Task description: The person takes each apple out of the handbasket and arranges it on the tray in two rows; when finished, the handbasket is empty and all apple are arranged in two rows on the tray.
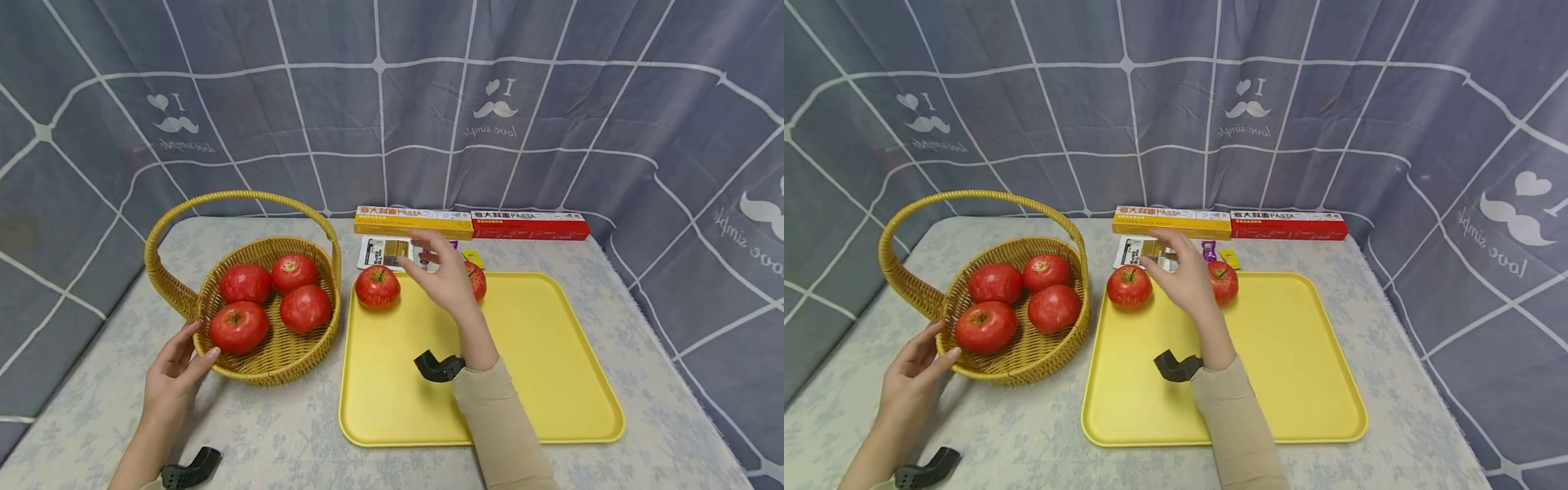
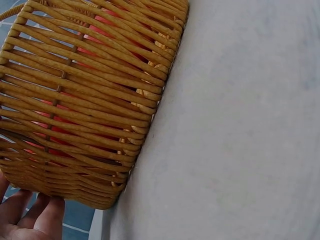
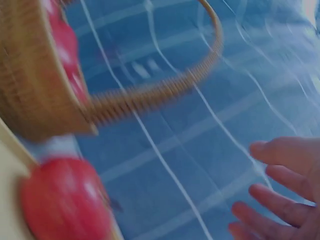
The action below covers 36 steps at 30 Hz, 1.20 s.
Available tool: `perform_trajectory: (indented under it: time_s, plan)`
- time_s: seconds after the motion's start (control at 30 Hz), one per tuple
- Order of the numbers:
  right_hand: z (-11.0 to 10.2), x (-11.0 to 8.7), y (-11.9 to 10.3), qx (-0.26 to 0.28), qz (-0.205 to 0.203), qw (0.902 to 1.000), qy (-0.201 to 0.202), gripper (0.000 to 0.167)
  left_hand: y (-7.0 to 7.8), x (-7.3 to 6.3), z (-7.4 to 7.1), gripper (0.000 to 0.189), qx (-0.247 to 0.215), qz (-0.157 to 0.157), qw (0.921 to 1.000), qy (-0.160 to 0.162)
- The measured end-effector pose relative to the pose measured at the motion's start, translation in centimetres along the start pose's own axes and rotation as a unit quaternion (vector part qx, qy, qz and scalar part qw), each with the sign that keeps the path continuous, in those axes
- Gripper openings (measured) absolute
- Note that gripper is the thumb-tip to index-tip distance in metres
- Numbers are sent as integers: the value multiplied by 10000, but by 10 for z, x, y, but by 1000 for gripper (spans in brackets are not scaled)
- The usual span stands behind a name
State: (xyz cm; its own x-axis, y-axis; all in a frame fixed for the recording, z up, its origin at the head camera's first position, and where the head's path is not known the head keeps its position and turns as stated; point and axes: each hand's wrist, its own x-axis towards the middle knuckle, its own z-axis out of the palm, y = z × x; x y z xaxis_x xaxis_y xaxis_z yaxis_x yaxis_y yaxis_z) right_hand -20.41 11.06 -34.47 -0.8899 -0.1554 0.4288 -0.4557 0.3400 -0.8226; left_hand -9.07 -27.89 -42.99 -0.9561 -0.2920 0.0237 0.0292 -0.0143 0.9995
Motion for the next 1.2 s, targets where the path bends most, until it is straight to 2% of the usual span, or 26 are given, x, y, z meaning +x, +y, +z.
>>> perform_trajectory:
  time_s: [0.07, 0.17, 0.43, 0.6, 0.77, 0.9, 1.07, 1.2]
  plan:
    - [16, -1, -6, 372, -227, 9990, -118, 40, 0, 0, 0, 60, 13, 1, 10000, 9]
    - [38, -5, -13, 659, -311, 9964, -440, 35, 1, 0, 0, 60, 37, 14, 10000, -2]
    - [85, -20, -21, 648, -370, 9846, -1583, 40, 1, -1, 0, 60, 58, 9, 10000, -36]
    - [107, -22, -18, 674, -366, 9755, -2062, 48, 1, -2, 0, 59, 129, 15, 9999, -27]
    - [118, -16, -21, 292, -226, 9702, -2394, 57, 2, -1, 0, 59, 141, 9, 9999, 0]
    - [127, -7, -27, 9, 84, 9645, -2640, 65, 1, 0, 0, 60, 144, 20, 9999, -4]
    - [146, -1, -28, -85, 382, 9648, -2601, 73, 0, 0, 1, 60, 72, -41, 10000, 7]
    - [162, 1, -28, -686, 266, 9668, -2447, 74, 1, 0, 0, 60, 52, -28, 10000, 19]
